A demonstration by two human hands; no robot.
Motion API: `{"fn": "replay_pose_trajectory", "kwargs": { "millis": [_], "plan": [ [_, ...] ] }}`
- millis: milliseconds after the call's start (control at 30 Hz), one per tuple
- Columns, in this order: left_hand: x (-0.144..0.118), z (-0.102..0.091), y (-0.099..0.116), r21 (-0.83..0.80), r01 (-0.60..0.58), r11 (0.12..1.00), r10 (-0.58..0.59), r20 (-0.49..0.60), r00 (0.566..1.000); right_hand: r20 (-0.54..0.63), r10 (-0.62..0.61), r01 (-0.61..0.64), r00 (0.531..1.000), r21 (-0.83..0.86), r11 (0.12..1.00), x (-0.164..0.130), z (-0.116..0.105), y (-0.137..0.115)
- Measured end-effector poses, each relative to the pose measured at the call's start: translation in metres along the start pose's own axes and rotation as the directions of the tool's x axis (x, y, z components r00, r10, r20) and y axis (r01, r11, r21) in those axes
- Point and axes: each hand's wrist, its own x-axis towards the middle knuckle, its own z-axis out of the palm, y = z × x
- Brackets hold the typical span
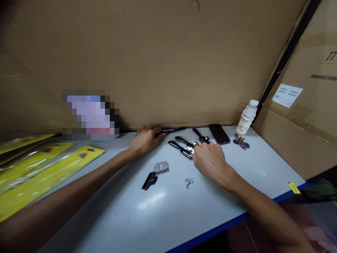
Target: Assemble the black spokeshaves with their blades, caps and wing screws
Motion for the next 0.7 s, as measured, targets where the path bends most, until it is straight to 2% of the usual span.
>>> {"fn": "replay_pose_trajectory", "kwargs": {
  "millis": [67,167,300,433,567,700],
  "plan": [
    [0.003,0.002,-0.005,-0.048,0.052,0.998,-0.05,0.028,0.998,-0.029,-0.026,0.027,0.999,0.024,0.999,-0.001,-0.004,-0.002],
    [0.006,0.004,-0.009,-0.106,0.131,0.986,-0.123,0.079,0.989,-0.066,-0.146,0.152,0.987,0.103,0.983,-0.002,-0.001,-0.007],
    [0.005,0.004,-0.004,-0.136,0.186,0.973,-0.176,0.082,0.981,-0.177,-0.285,0.313,0.942,0.153,0.938,0.0,0.02,-0.023],
    [0.002,0.005,0.004,-0.122,0.205,0.971,-0.197,0.078,0.977,-0.177,-0.413,0.44,0.893,0.163,0.883,0.006,0.041,-0.042],
    [0.0,0.005,0.006,-0.087,0.186,0.979,-0.177,0.101,0.979,-0.172,-0.414,0.444,0.894,0.202,0.873,0.018,0.049,-0.049],
    [-0.003,0.002,0.008,-0.068,0.16,0.985,-0.15,0.134,0.98,-0.08,-0.372,0.377,0.925,0.316,0.87,0.033,0.048,-0.048]
  ]
}}
